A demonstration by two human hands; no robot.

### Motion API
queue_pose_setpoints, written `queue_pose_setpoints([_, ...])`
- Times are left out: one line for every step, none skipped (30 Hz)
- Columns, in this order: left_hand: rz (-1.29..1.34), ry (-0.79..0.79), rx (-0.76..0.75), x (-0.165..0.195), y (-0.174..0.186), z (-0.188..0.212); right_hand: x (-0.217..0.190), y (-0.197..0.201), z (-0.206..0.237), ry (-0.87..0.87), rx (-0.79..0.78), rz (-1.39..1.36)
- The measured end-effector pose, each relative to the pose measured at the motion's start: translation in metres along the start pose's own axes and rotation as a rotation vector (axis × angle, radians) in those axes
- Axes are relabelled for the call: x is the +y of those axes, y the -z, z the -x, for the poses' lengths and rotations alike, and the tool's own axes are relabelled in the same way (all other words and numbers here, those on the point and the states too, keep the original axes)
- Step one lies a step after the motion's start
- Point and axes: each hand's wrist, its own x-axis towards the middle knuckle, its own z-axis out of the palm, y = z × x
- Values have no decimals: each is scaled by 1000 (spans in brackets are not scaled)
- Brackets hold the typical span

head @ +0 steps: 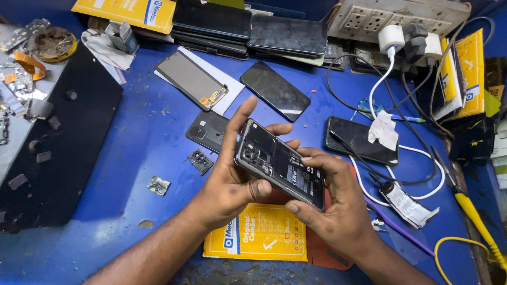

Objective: The person reassembles a smartphone by connecting internal ribbon cables, installing the battery, and securing the back cover. They then test the device by powering it on and briefly interacting with the touchscreen.

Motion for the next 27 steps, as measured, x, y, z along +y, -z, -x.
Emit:
queue_pose_setpoints([-2,-7,13,-1,-1,1,-2,1,0,14,-8,100])
queue_pose_setpoints([-3,-14,27,-2,-2,2,-4,1,-1,27,-19,164])
queue_pose_setpoints([-19,-6,25,-2,-3,3,-5,0,-1,39,-29,228])
queue_pose_setpoints([-35,2,23,-3,-3,5,-6,-1,-1,50,-38,293])
queue_pose_setpoints([-51,11,20,-4,-3,6,-6,-2,-1,62,-39,305])
queue_pose_setpoints([-67,-2,17,-5,-4,7,-6,-3,-2,74,-41,317])
queue_pose_setpoints([-83,-16,16,-6,-5,7,-6,-4,-2,87,-45,329])
queue_pose_setpoints([-100,-32,17,-7,-5,8,-6,-4,-2,96,-37,343])
queue_pose_setpoints([-86,-22,26,-7,-5,8,-6,-5,-2,106,-30,357])
queue_pose_setpoints([-72,-13,35,-8,-6,9,-6,-5,-2,115,-23,370])
queue_pose_setpoints([-58,-2,43,-8,-6,9,-6,-5,-2,119,-33,366])
queue_pose_setpoints([-75,8,44,-9,-7,10,-6,-5,-2,123,-42,363])
queue_pose_setpoints([-92,19,45,-10,-8,10,-6,-5,-1,127,-50,360])
queue_pose_setpoints([-109,28,47,-10,-9,11,-6,-5,-1,126,-47,351])
queue_pose_setpoints([-106,26,51,-11,-10,11,-5,-5,0,123,-45,342])
queue_pose_setpoints([-102,25,56,-12,-11,11,-5,-6,1,120,-44,332])
queue_pose_setpoints([-100,22,60,-13,-11,11,-4,-7,1,113,-40,323])
queue_pose_setpoints([-123,12,71,-13,-11,11,-3,-8,1,106,-35,314])
queue_pose_setpoints([-146,3,82,-14,-12,12,-2,-9,1,98,-31,305])
queue_pose_setpoints([-170,-7,93,-14,-12,12,-2,-10,1,98,-24,298])
queue_pose_setpoints([-172,-4,103,-15,-12,13,-2,-10,2,99,-17,290])
queue_pose_setpoints([-173,-1,114,-16,-13,13,-2,-11,2,97,-11,282])
queue_pose_setpoints([-173,2,127,-16,-14,14,-2,-12,3,93,-13,280])
queue_pose_setpoints([-162,8,137,-16,-14,14,-3,-12,4,88,-14,278])
queue_pose_setpoints([-151,14,148,-17,-15,15,-4,-13,4,83,-15,277])
queue_pose_setpoints([-140,18,159,-16,-16,15,-4,-13,5,75,-18,282])
queue_pose_setpoints([-139,11,159,-16,-16,15,-4,-13,5,69,-23,287])
